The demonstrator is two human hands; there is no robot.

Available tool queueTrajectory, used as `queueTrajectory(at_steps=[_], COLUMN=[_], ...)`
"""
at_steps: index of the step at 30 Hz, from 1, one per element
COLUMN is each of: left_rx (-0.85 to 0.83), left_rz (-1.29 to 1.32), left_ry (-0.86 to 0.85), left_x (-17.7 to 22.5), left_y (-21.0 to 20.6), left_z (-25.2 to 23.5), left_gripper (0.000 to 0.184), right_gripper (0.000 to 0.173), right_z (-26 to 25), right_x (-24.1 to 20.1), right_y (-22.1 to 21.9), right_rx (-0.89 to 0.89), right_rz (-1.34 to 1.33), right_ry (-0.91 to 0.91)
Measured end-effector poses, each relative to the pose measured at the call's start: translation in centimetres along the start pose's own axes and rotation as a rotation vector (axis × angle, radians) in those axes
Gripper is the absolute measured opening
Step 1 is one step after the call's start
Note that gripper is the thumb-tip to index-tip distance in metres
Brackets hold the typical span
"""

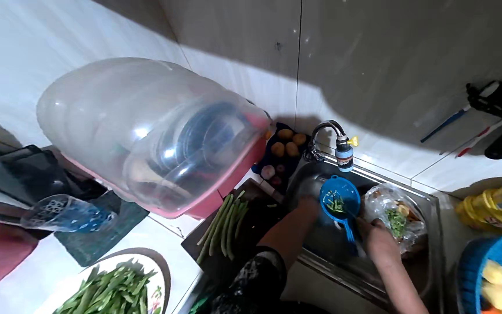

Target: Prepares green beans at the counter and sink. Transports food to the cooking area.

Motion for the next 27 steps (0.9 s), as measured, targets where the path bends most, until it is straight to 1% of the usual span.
queueTrajectory(at_steps=[2, 4, 5, 7, 8, 9, 10, 11, 13, 15, 16, 17, 18, 19, 21, 23, 25, 27], left_rx=[0.102, 0.107, 0.087, -0.014, -0.080, -0.161, -0.251, -0.323, -0.373, -0.412, -0.435, -0.452, -0.456, -0.429, -0.289, -0.167, -0.096, -0.063], left_rz=[0.082, 0.156, 0.157, 0.119, 0.110, 0.110, 0.076, 0.025, -0.082, -0.162, -0.200, -0.208, -0.168, -0.095, 0.077, 0.192, 0.187, 0.116], left_ry=[0.060, 0.150, 0.203, 0.272, 0.299, 0.320, 0.299, 0.238, 0.019, -0.151, -0.198, -0.211, -0.185, -0.153, -0.140, -0.136, -0.119, -0.110], left_x=[0.5, 1.8, 2.6, 3.9, 4.4, 4.7, 4.9, 4.7, 3.7, 3.7, 4.2, 4.4, 4.5, 4.3, 3.5, 2.2, 0.4, -1.9], left_y=[-4.0, -5.7, -6.5, -8.2, -8.0, -6.5, -4.6, -3.0, -0.1, 2.7, 4.4, 6.5, 9.0, 11.1, 14.7, 17.7, 20.3, 22.2], left_z=[-2.2, -2.1, -1.6, -0.6, 0.4, 2.1, 3.9, 5.2, 7.0, 6.6, 6.0, 5.5, 5.3, 4.9, 4.4, 4.8, 6.3, 9.1], left_gripper=[0.045, 0.041, 0.042, 0.042, 0.044, 0.047, 0.049, 0.051, 0.046, 0.045, 0.050, 0.055, 0.056, 0.055, 0.049, 0.053, 0.051, 0.040], right_gripper=[0.040, 0.039, 0.037, 0.038, 0.039, 0.039, 0.039, 0.041, 0.044, 0.042, 0.042, 0.040, 0.038, 0.035, 0.028, 0.027, 0.030, 0.041], right_z=[-0.8, -1.2, -1.3, -1.5, -1.6, -1.7, -1.8, -1.8, -2.0, -1.9, -1.8, -1.8, -1.7, -1.6, -1.8, -2.2, -2.3, -2.0], right_x=[-0.5, -0.7, -0.7, -0.5, -0.5, -0.6, -0.6, -0.7, -0.9, -1.4, -1.6, -1.8, -2.1, -2.5, -2.9, -2.7, -2.4, -2.2], right_y=[0.2, 0.5, 0.4, 0.0, 0.0, 0.0, -0.1, -0.3, -0.8, -0.3, 0.0, 0.2, 0.7, 1.1, 1.4, 1.2, 1.1, 1.4], right_rx=[-0.016, -0.015, -0.008, -0.007, -0.012, -0.018, -0.022, -0.027, -0.026, -0.017, -0.021, -0.028, -0.037, -0.047, -0.047, -0.046, -0.063, -0.111], right_rz=[-0.014, -0.013, -0.013, -0.011, -0.010, -0.009, -0.006, 0.000, 0.029, 0.050, 0.053, 0.052, 0.053, 0.055, 0.071, 0.067, 0.060, 0.042], right_ry=[-0.005, -0.017, -0.020, -0.016, -0.008, 0.002, 0.015, 0.028, 0.051, 0.080, 0.098, 0.117, 0.136, 0.148, 0.155, 0.157, 0.167, 0.182])
Point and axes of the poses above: each hand's wrist, its own z-axis away from the middle knuckle, its own y-axis out of the back of the hand, x = y × z, the point moved 1 cm from there along -z, towards the middle knuckle, and after that the axes turned 3 degrees about -x, right-handed, at the moved point
